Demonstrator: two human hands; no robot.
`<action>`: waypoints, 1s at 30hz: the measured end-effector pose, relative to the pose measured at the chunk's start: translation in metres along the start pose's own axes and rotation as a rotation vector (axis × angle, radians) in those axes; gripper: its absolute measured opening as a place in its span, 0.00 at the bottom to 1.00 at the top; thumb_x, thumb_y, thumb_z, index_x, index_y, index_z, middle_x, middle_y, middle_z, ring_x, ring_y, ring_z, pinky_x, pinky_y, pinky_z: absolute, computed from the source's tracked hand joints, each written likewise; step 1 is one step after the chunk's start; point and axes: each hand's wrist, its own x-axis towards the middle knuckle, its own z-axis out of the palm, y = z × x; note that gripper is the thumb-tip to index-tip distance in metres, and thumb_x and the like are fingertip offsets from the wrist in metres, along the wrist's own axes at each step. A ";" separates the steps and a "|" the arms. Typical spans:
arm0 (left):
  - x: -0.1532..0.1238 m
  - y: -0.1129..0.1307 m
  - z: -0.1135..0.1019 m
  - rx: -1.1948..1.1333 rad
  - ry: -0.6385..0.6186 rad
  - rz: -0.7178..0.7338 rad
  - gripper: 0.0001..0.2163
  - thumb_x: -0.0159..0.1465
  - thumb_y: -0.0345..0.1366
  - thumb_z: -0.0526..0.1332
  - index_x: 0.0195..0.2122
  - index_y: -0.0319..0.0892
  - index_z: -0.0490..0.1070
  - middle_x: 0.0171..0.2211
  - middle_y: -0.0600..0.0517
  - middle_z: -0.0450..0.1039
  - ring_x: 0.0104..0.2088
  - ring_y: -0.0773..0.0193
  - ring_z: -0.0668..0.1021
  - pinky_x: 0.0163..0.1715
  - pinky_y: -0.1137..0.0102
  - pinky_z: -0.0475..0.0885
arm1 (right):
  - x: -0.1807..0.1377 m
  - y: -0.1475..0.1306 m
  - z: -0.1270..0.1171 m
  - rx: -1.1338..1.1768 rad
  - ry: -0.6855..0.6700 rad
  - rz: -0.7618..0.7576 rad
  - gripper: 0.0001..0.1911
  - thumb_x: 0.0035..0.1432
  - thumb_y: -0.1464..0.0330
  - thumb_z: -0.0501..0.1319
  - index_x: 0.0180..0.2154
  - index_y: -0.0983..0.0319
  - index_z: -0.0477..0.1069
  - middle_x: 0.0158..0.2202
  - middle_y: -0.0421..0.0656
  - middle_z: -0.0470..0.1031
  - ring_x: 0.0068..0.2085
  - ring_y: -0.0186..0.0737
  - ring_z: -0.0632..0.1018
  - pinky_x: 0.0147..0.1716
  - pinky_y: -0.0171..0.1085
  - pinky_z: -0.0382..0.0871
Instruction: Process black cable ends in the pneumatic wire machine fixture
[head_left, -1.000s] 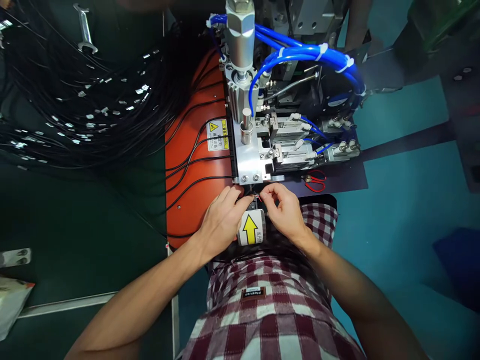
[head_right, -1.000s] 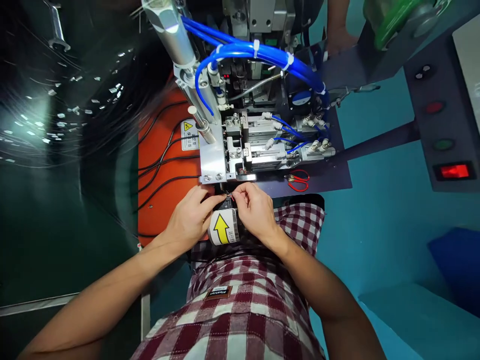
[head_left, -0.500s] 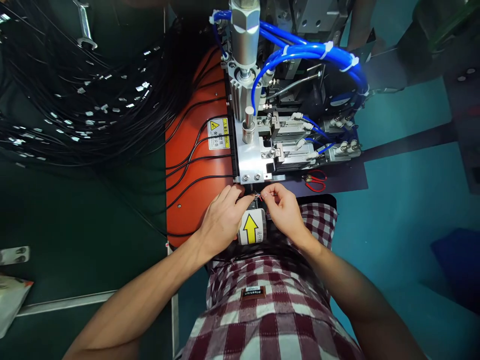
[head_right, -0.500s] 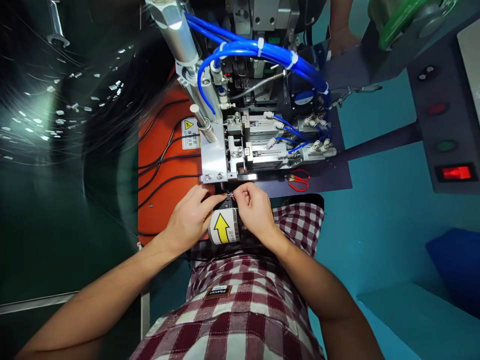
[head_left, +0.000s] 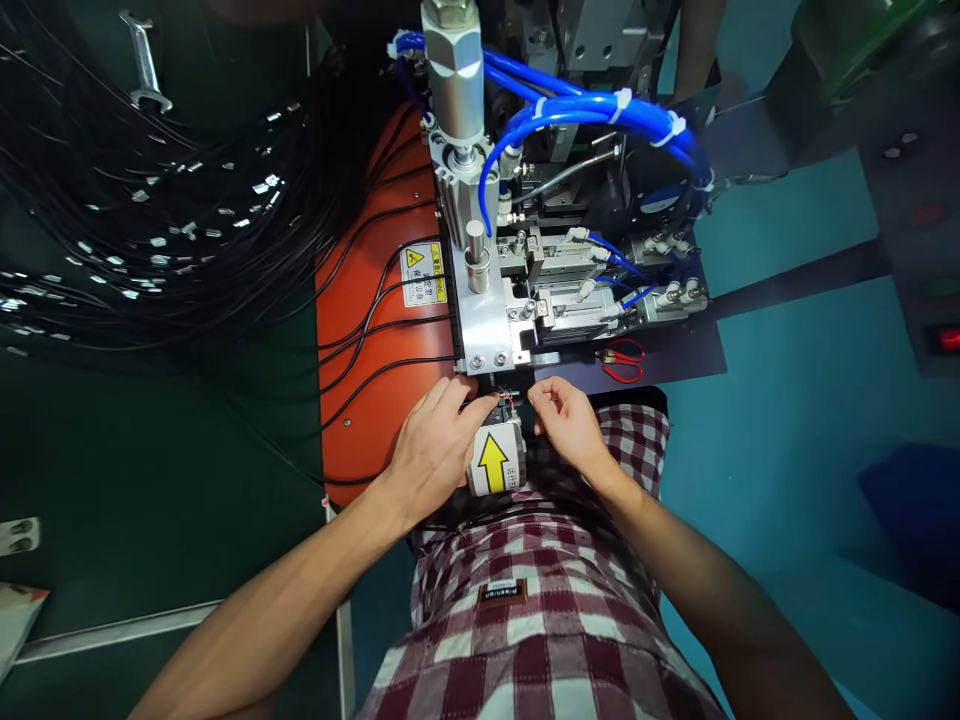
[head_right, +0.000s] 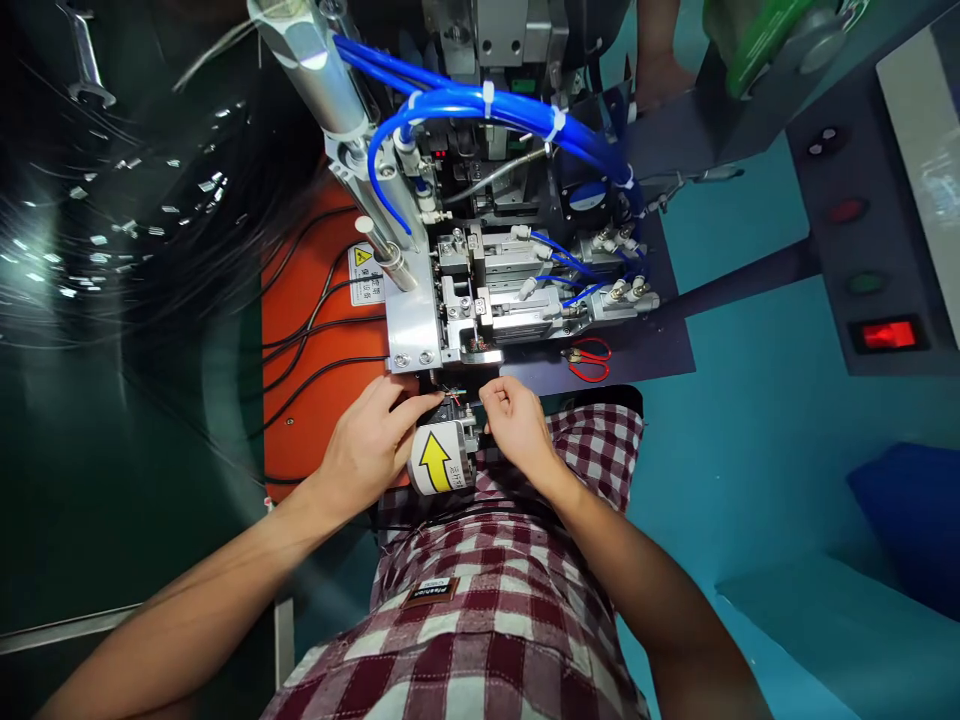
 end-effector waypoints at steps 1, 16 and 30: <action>0.000 0.000 0.000 0.003 0.003 0.003 0.12 0.64 0.27 0.54 0.47 0.37 0.72 0.38 0.44 0.68 0.40 0.56 0.71 0.35 0.64 0.72 | -0.003 -0.002 -0.001 -0.032 0.043 -0.049 0.09 0.61 0.63 0.55 0.32 0.61 0.68 0.26 0.38 0.70 0.22 0.33 0.72 0.23 0.33 0.64; 0.000 -0.001 0.001 0.041 0.028 0.003 0.13 0.64 0.26 0.53 0.45 0.38 0.74 0.37 0.44 0.68 0.39 0.56 0.70 0.36 0.64 0.72 | -0.005 -0.043 0.012 -0.483 0.136 -0.432 0.09 0.61 0.66 0.56 0.30 0.61 0.70 0.25 0.41 0.71 0.27 0.35 0.70 0.30 0.35 0.61; 0.000 -0.001 0.001 0.025 0.022 -0.005 0.13 0.65 0.28 0.53 0.46 0.39 0.73 0.39 0.44 0.68 0.40 0.56 0.71 0.36 0.65 0.71 | 0.002 -0.024 0.012 0.494 -0.092 0.201 0.15 0.52 0.57 0.62 0.27 0.63 0.67 0.18 0.33 0.59 0.18 0.26 0.56 0.17 0.30 0.47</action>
